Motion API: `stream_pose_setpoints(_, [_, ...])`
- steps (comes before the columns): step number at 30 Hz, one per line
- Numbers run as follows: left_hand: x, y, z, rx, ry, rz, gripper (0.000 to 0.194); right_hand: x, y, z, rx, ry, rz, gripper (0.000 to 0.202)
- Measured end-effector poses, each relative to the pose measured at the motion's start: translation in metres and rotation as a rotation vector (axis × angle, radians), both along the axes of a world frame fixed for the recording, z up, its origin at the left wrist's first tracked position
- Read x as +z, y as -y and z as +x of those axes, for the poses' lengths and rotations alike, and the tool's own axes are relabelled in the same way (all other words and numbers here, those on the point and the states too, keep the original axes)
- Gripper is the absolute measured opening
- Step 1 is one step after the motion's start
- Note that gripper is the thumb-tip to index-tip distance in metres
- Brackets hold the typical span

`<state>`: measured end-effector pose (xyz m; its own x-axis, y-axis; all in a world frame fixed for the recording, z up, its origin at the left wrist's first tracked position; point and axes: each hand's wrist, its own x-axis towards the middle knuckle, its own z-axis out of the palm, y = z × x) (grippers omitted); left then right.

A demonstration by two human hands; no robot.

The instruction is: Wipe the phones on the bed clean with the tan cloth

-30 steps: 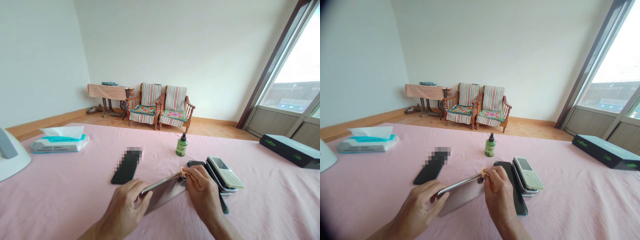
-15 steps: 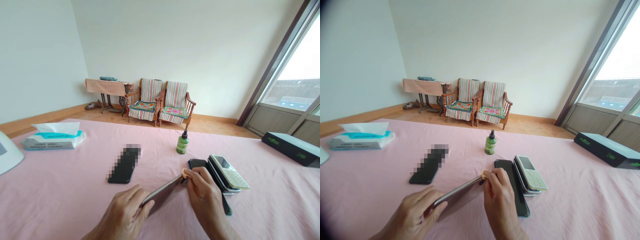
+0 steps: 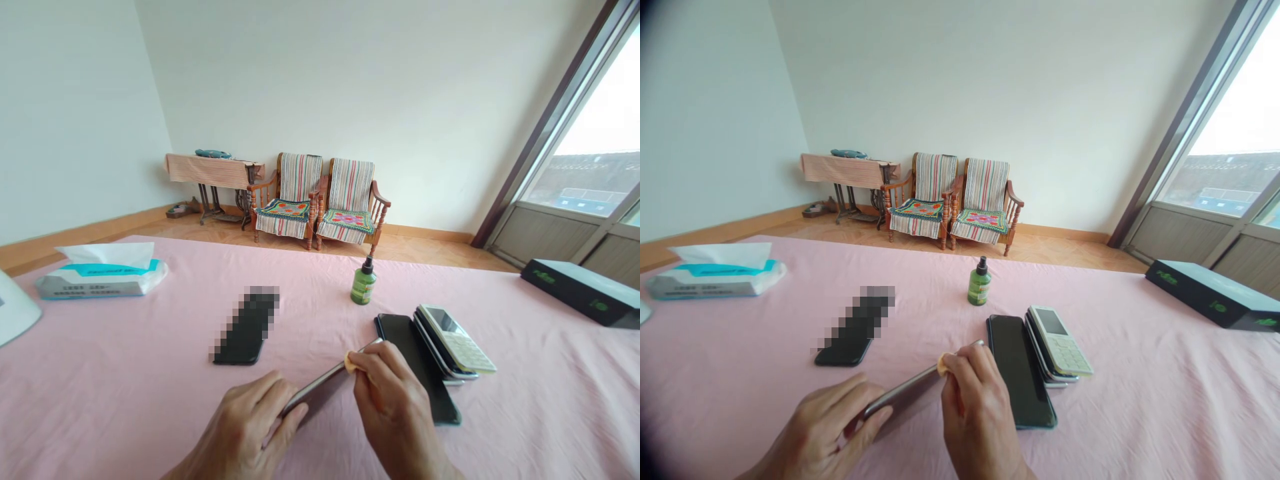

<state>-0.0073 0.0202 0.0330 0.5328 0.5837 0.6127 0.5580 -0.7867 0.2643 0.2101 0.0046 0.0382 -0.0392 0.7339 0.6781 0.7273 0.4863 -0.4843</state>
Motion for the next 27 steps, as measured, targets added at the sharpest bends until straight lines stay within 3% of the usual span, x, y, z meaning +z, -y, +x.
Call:
stream_pose_setpoints(5, [-0.001, 0.0, 0.0, -0.006, 0.013, 0.008, 0.015, -0.001, 0.0, 0.001, -0.12, -0.024, -0.008, 0.019])
stream_pose_setpoints(11, [0.0, -0.001, 0.0, 0.002, 0.014, 0.012, 0.015, -0.002, -0.001, 0.001, 0.012, -0.037, -0.027, 0.021])
stream_pose_setpoints(16, [0.0, -0.002, 0.0, -0.02, 0.021, -0.009, 0.016, -0.001, -0.008, 0.014, -0.144, -0.073, -0.034, 0.018])
stream_pose_setpoints(22, [0.0, -0.002, -0.001, -0.028, 0.027, -0.036, 0.015, 0.0, -0.003, -0.004, 0.014, -0.073, -0.023, 0.022])
stream_pose_setpoints(27, [-0.002, -0.002, -0.002, -0.035, 0.023, -0.032, 0.014, -0.001, -0.013, 0.02, -0.176, -0.077, -0.062, 0.017])
